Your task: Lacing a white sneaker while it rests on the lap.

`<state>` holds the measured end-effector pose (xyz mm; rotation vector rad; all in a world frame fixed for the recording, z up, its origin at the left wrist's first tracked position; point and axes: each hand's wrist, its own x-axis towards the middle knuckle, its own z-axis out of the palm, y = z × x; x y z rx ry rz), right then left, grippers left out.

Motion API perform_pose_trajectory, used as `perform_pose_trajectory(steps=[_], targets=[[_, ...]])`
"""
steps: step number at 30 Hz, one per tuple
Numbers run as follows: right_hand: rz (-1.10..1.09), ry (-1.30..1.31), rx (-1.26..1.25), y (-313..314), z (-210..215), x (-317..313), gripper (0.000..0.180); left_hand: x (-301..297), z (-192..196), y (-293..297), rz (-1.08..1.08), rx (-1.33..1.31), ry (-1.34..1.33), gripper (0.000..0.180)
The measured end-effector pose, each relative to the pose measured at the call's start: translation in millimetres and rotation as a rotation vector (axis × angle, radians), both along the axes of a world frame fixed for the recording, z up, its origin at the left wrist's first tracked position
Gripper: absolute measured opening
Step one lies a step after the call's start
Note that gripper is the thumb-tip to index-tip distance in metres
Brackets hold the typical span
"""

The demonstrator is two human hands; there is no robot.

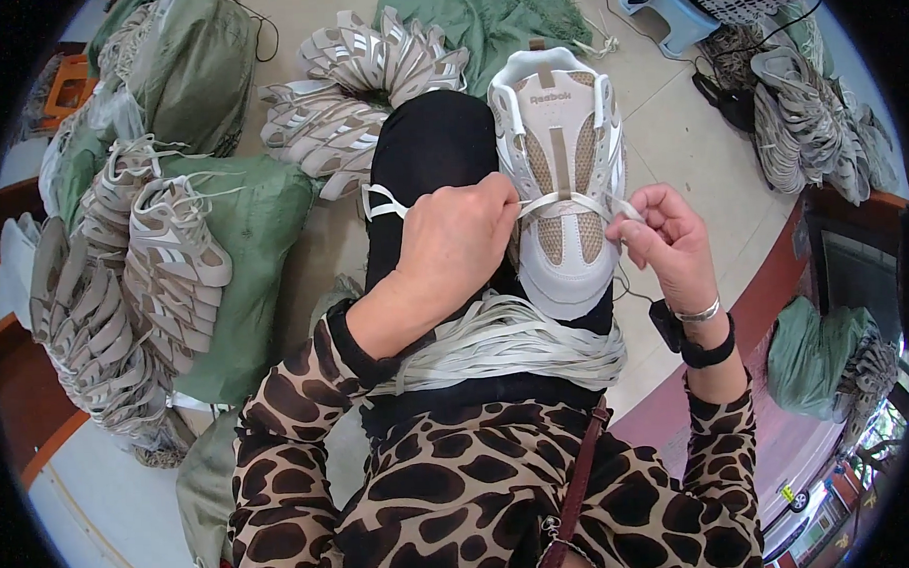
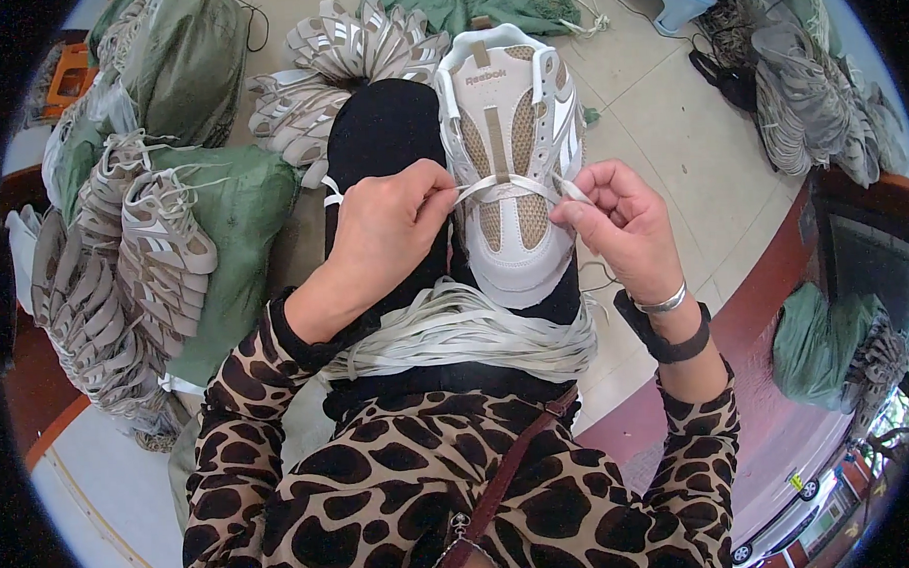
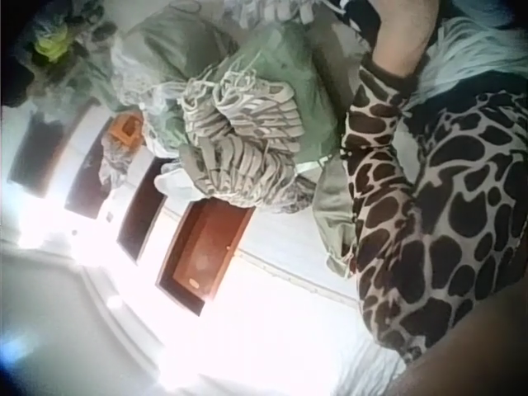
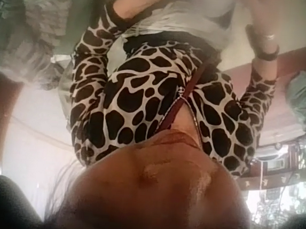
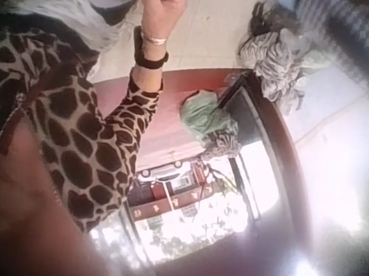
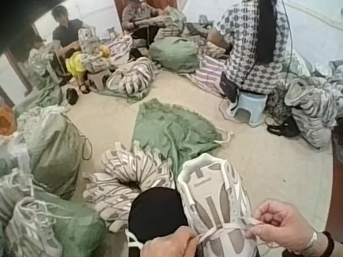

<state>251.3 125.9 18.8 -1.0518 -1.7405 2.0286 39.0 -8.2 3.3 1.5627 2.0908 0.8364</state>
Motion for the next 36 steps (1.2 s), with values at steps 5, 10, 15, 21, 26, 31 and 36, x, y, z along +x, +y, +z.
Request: perform_pose_trajectory(steps=[5,10,15,21,26,31,36], targets=[[-0.034,-0.059,0.078,0,-1,0,0.008,7,2,2,0.006,0.028,0.025,0.007],[-0.006,-0.204,0.247,0,-3,1,0.008,12,1,2,0.008,0.049,0.047,0.007],[-0.068,-0.1,0.409,-2,-4,-8,0.008,19,4,8,-0.004,0.051,0.099,0.01],[-0.032,-0.141,0.442,2,0,-20,0.009,24,9,14,0.02,-0.034,0.112,0.011],[0.015,-0.168,0.871,1,-3,-29,0.008,17,3,16,0.069,-0.016,-0.054,0.012],[0.203,-0.256,1.403,-11,0,-39,0.012,15,7,15,0.048,-0.058,-0.054,0.014],[0.185,-0.204,1.338,-8,-4,-40,0.012,21,3,20,0.088,-0.049,0.034,0.014]])
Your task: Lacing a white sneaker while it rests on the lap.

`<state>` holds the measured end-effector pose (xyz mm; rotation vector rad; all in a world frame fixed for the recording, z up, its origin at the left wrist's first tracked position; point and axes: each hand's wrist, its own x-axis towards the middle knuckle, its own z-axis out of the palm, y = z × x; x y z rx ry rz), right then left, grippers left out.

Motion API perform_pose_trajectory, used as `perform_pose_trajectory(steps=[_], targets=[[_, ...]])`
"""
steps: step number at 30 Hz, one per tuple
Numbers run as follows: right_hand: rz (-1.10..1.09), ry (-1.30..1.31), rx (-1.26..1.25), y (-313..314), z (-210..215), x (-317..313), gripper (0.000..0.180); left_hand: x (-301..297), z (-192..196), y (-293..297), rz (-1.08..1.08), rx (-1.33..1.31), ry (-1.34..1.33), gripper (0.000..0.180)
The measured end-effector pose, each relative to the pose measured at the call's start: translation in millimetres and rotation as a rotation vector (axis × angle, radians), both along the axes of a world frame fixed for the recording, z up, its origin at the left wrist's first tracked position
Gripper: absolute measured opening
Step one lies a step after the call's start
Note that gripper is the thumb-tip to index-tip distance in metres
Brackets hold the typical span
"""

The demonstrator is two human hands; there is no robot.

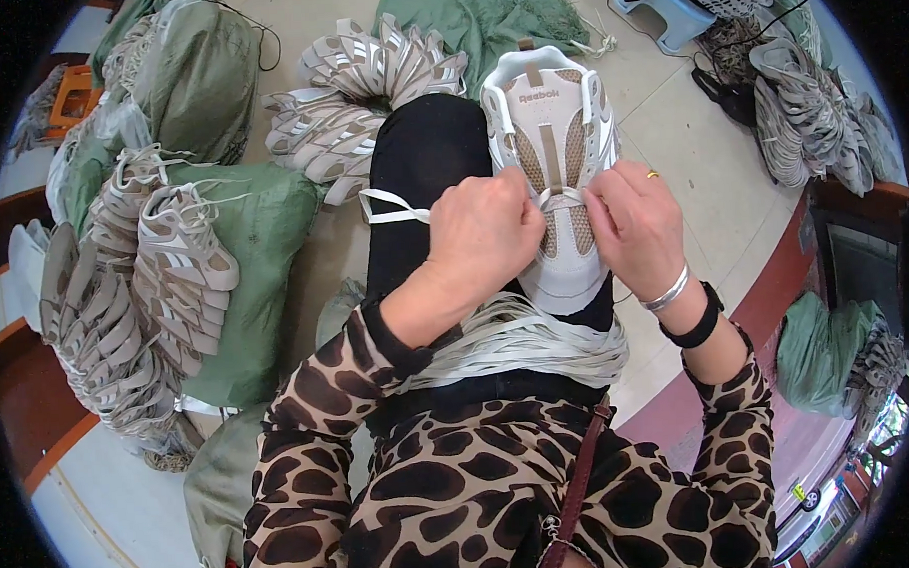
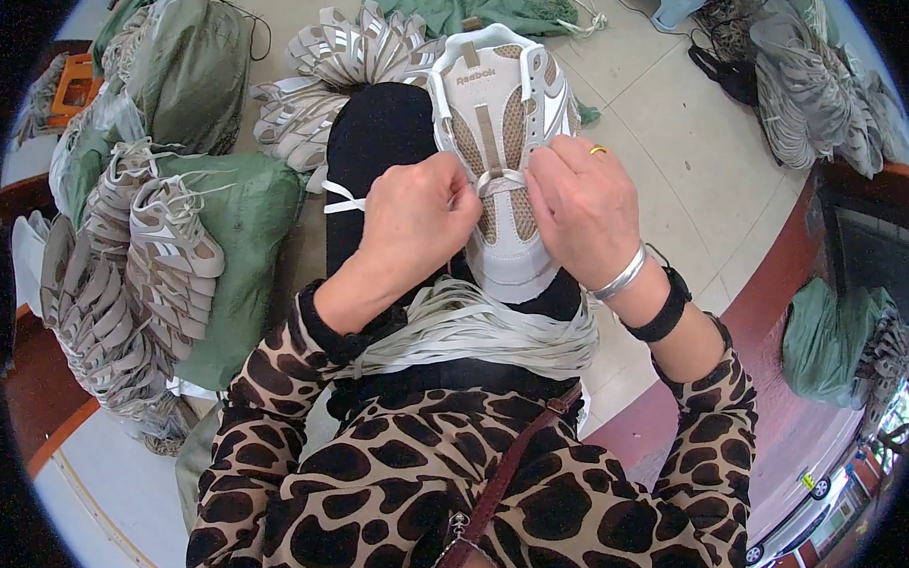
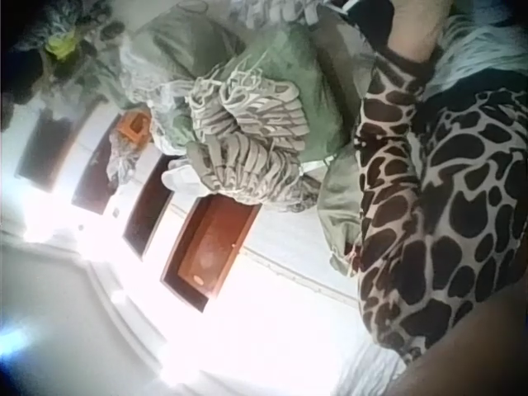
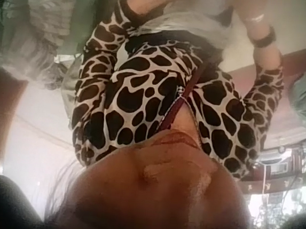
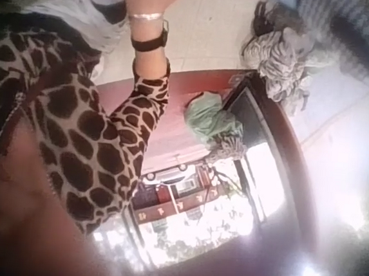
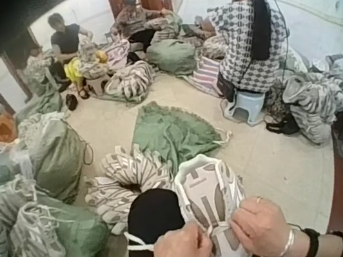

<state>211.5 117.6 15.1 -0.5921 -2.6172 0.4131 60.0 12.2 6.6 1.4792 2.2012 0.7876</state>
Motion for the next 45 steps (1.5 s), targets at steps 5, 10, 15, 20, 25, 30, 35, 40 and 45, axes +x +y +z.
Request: perform_pose_trajectory(steps=[5,10,15,20,25,30,35,40,45], targets=[[0.119,-0.026,-0.061,27,13,13,0.012,-4,17,-6,-0.206,-0.019,0.218,0.013],[0.365,-0.07,-0.251,59,31,-2,0.027,-44,30,8,-0.523,0.098,0.339,0.035],[0.45,-0.439,-0.209,68,48,-20,0.032,-58,26,30,-0.737,0.027,0.26,0.033],[0.536,-0.618,-0.084,66,48,-30,0.034,-57,23,33,-0.837,-0.072,0.365,0.034],[0.52,-0.488,-0.15,62,38,-21,0.031,-61,16,24,-0.771,-0.057,0.27,0.027],[0.531,-0.463,-0.182,61,37,-18,0.03,-63,13,22,-0.778,-0.035,0.189,0.021],[0.531,-0.414,-0.186,63,33,-18,0.031,-52,17,13,-0.57,-0.113,0.161,0.02],[0.58,-0.423,-0.205,60,36,-23,0.033,-51,18,11,-0.577,-0.221,0.091,0.018],[0.588,-0.419,-0.219,64,31,-23,0.033,-46,12,11,-0.608,-0.174,0.145,0.027]])
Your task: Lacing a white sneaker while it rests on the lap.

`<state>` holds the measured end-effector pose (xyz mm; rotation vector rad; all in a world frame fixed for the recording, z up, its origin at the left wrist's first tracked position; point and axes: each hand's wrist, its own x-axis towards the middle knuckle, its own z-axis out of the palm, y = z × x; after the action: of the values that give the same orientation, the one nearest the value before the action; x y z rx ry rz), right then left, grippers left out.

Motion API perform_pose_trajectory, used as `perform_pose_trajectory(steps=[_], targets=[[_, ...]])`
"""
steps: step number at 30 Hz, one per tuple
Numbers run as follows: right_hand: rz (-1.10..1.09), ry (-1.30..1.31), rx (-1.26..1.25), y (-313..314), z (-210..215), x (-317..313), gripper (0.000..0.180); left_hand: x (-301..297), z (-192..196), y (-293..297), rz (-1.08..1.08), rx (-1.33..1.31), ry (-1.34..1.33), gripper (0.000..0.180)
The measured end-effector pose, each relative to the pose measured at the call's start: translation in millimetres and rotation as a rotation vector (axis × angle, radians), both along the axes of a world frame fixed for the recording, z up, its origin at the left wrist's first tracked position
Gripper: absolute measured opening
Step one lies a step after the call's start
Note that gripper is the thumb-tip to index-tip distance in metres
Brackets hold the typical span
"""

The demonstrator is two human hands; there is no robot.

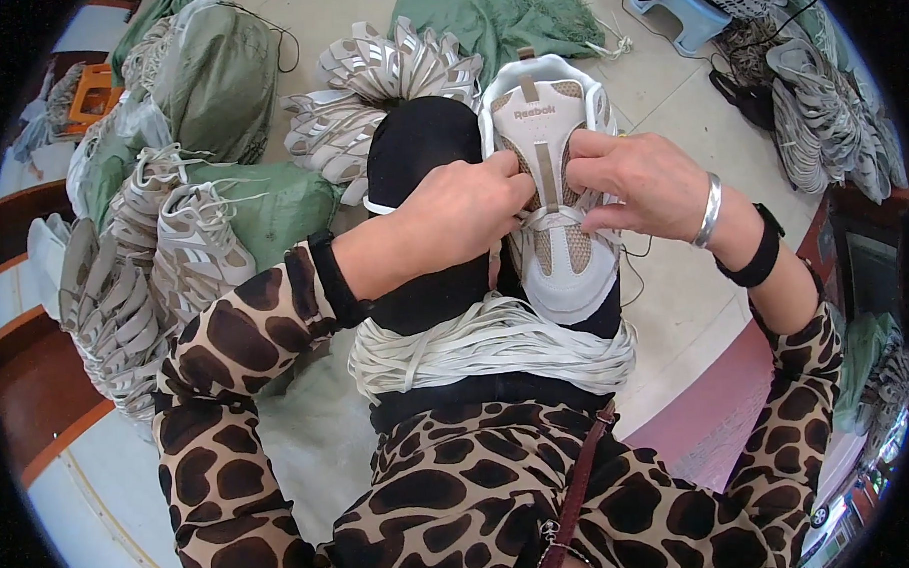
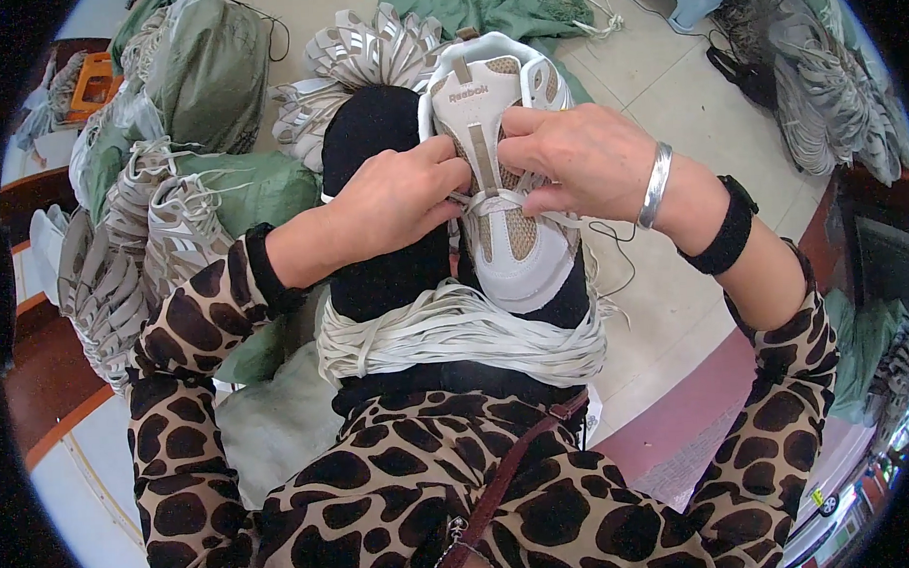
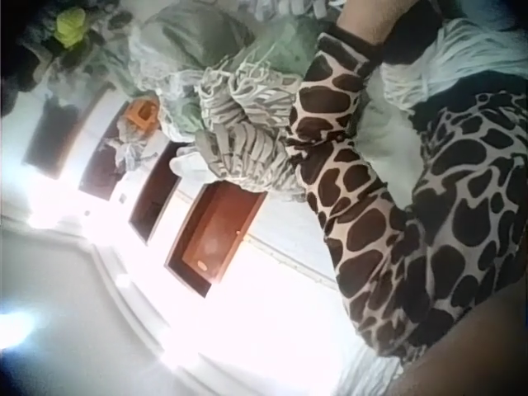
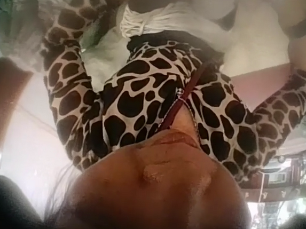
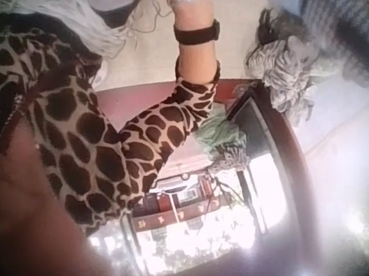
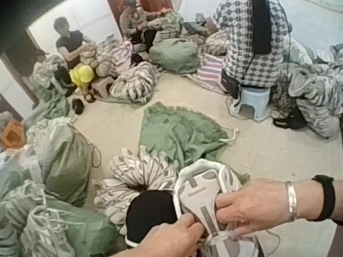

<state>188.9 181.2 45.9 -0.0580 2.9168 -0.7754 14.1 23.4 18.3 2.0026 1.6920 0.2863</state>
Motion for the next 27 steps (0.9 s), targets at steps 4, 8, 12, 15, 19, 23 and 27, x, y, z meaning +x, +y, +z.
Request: perform_pose_trajectory(steps=[4,8,12,15,19,23,27], targets=[[-0.018,0.002,-0.057,5,-2,2,0.033,-9,3,3,-0.077,0.113,-0.032,0.028],[-0.011,0.024,-0.064,5,-2,2,0.033,-14,4,2,-0.126,0.211,-0.046,0.022],[-0.018,0.012,-0.078,7,-4,4,0.033,-14,-2,6,-0.151,0.199,-0.098,0.02],[-0.025,0.013,-0.088,6,-3,4,0.033,-15,-1,5,-0.156,0.184,-0.113,0.02],[-0.024,0.031,-0.096,7,-3,4,0.033,-15,1,8,-0.16,0.17,-0.092,0.019],[-0.027,0.014,-0.111,9,-6,4,0.033,-13,2,11,-0.165,0.165,-0.108,0.02],[0.002,0.044,-0.119,8,-2,-1,0.033,-19,12,10,-0.202,0.124,-0.122,0.022]])
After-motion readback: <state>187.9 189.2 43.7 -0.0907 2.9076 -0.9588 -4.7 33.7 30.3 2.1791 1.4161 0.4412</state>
